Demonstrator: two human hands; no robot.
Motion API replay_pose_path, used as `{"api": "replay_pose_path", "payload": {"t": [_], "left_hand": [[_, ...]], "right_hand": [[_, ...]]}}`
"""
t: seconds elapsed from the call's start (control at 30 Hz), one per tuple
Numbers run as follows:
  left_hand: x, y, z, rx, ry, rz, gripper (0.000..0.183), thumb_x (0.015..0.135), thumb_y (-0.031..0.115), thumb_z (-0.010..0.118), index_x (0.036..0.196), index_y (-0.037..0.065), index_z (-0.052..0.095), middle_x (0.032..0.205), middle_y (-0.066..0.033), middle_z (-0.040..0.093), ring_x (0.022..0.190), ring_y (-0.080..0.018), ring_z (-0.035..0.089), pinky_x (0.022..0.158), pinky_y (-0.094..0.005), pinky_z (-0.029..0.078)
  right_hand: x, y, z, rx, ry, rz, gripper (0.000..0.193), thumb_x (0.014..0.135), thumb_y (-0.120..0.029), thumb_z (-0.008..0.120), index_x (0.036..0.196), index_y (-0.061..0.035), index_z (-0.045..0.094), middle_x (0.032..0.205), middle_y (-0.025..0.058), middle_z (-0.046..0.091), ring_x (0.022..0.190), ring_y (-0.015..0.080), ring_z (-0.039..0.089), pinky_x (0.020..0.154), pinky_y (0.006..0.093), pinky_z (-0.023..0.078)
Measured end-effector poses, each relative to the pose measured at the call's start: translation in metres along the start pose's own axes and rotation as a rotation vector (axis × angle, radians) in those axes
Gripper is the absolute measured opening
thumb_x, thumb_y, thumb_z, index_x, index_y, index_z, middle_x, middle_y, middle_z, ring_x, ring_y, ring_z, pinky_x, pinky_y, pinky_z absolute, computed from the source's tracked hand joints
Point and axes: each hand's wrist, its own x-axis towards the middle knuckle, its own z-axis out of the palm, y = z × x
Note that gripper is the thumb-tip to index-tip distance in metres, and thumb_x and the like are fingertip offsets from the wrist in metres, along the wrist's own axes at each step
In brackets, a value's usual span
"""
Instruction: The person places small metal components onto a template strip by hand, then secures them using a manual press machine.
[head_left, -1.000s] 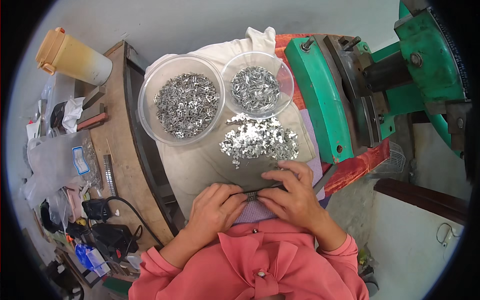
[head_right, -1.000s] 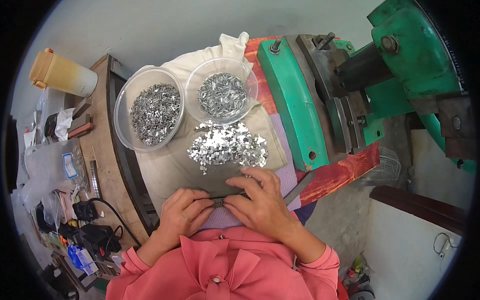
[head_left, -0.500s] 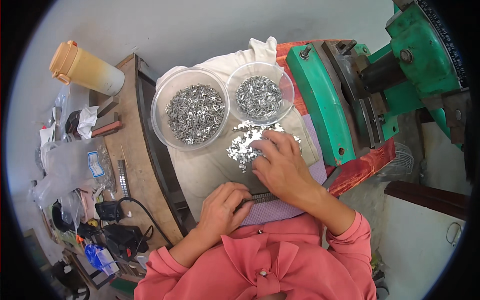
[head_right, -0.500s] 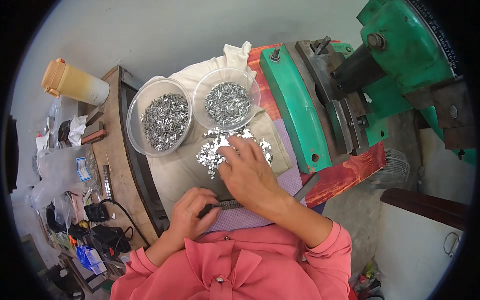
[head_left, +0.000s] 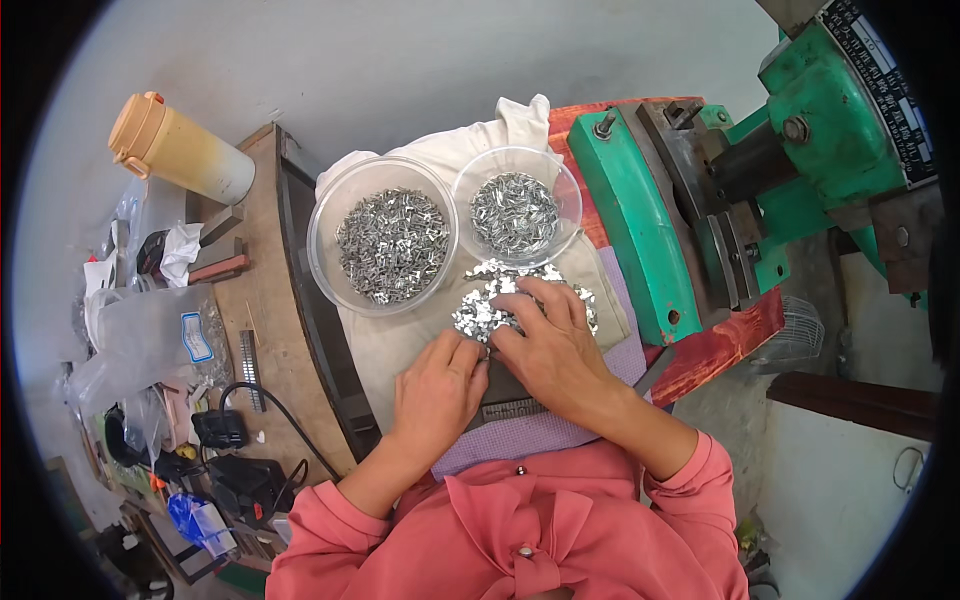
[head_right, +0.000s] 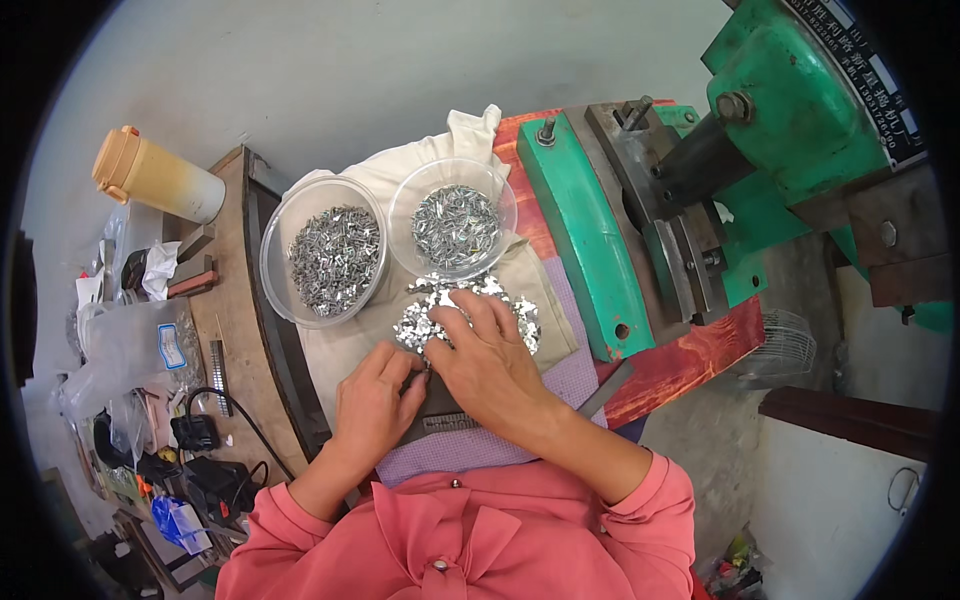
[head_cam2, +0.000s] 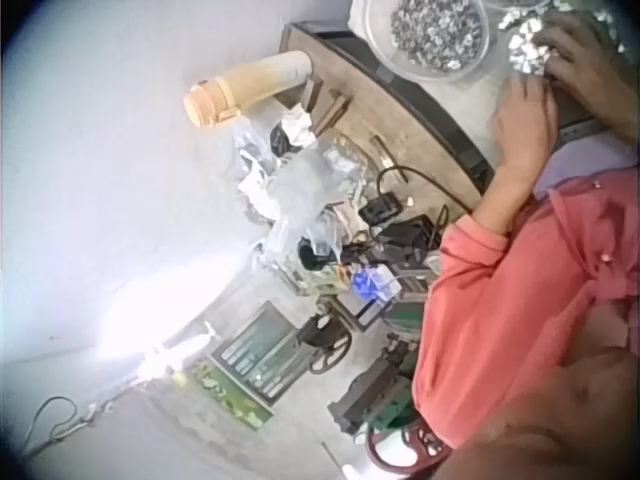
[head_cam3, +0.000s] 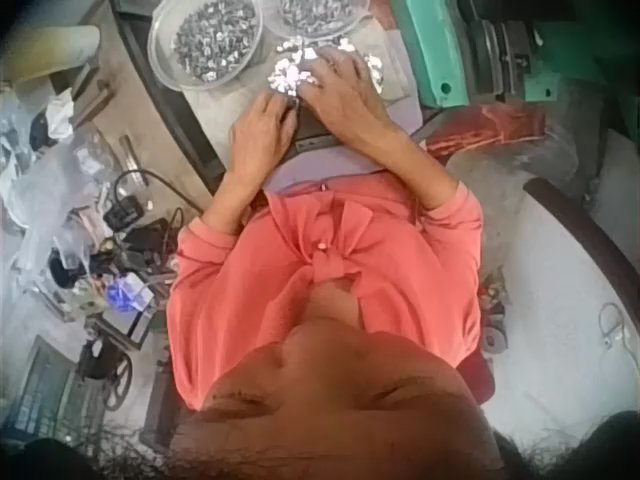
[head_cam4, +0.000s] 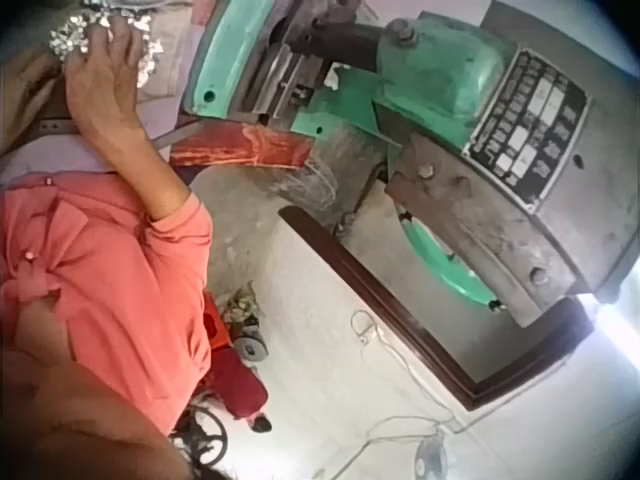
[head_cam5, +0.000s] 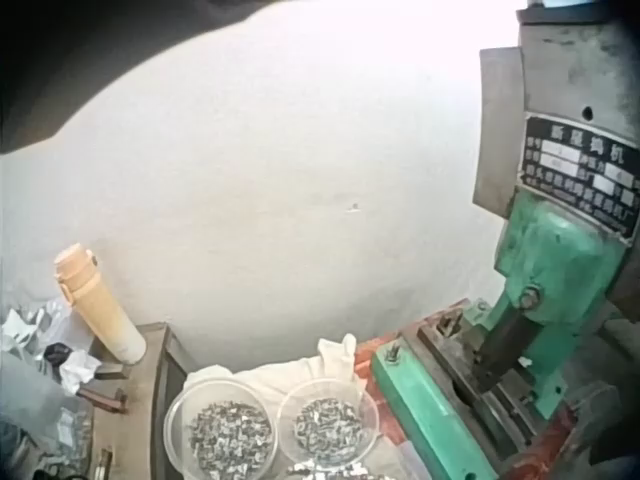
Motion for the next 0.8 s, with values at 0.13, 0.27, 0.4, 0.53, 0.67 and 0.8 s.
{"api": "replay_pose_path", "payload": {"t": [0.13,0.27,0.4,0.53,0.67,0.8], "left_hand": [[-0.007,-0.006,-0.002,-0.068,0.027,0.025,0.014,0.081,0.008,0.073,0.092,0.007,0.065,0.094,-0.0069,0.059,0.084,-0.0292,0.064,0.067,-0.0448,0.052],[-0.02,-0.009,-0.003,-0.105,0.056,0.027,0.016,0.08,0.007,0.075,0.094,0.007,0.067,0.097,-0.0077,0.059,0.082,-0.0288,0.064,0.067,-0.0432,0.052],[-0.028,-0.01,-0.004,-0.237,0.053,-0.128,0.02,0.079,0.005,0.076,0.098,0.005,0.069,0.101,-0.0094,0.059,0.084,-0.0293,0.064,0.07,-0.0401,0.052],[-0.024,-0.007,-0.003,-0.2,0.042,-0.058,0.018,0.079,0.005,0.076,0.096,0.005,0.07,0.102,-0.0094,0.059,0.087,-0.0297,0.064,0.072,-0.0401,0.052],[-0.026,-0.007,-0.001,-0.192,0.078,-0.053,0.018,0.08,0.005,0.076,0.096,0.005,0.07,0.1,-0.0089,0.06,0.088,-0.0294,0.064,0.072,-0.0405,0.052],[-0.021,-0.006,0.001,-0.145,0.124,-0.05,0.018,0.08,0.006,0.077,0.095,0.004,0.069,0.099,-0.0093,0.061,0.086,-0.03,0.064,0.07,-0.0396,0.052]], "right_hand": [[-0.002,0.002,-0.007,0.027,-0.053,0.014,0.015,0.083,-0.015,0.061,0.094,-0.0062,0.068,0.124,0.01,0.059,0.131,0.0333,0.046,0.111,0.0472,0.033],[-0.004,0.003,-0.011,0.093,-0.021,0.036,0.016,0.082,-0.014,0.061,0.094,-0.0059,0.069,0.124,0.01,0.059,0.13,0.0336,0.046,0.11,0.0481,0.034],[0.004,0.001,-0.001,0.098,-0.013,-0.021,0.015,0.082,-0.014,0.062,0.093,-0.0057,0.068,0.123,0.0096,0.059,0.13,0.0334,0.045,0.111,0.0483,0.033],[0.007,0.0,0.006,0.003,-0.015,-0.068,0.011,0.084,-0.013,0.062,0.091,-0.0076,0.068,0.124,0.0083,0.06,0.13,0.0328,0.046,0.11,0.048,0.033],[-0.002,-0.002,-0.009,0.065,0.004,-0.007,0.01,0.081,-0.014,0.069,0.091,-0.0097,0.068,0.125,0.0058,0.06,0.129,0.0322,0.046,0.109,0.0487,0.033],[-0.028,-0.006,-0.034,0.135,-0.022,0.057,0.017,0.075,-0.014,0.077,0.089,-0.0105,0.068,0.124,0.0033,0.062,0.127,0.0315,0.048,0.107,0.0487,0.034]]}}
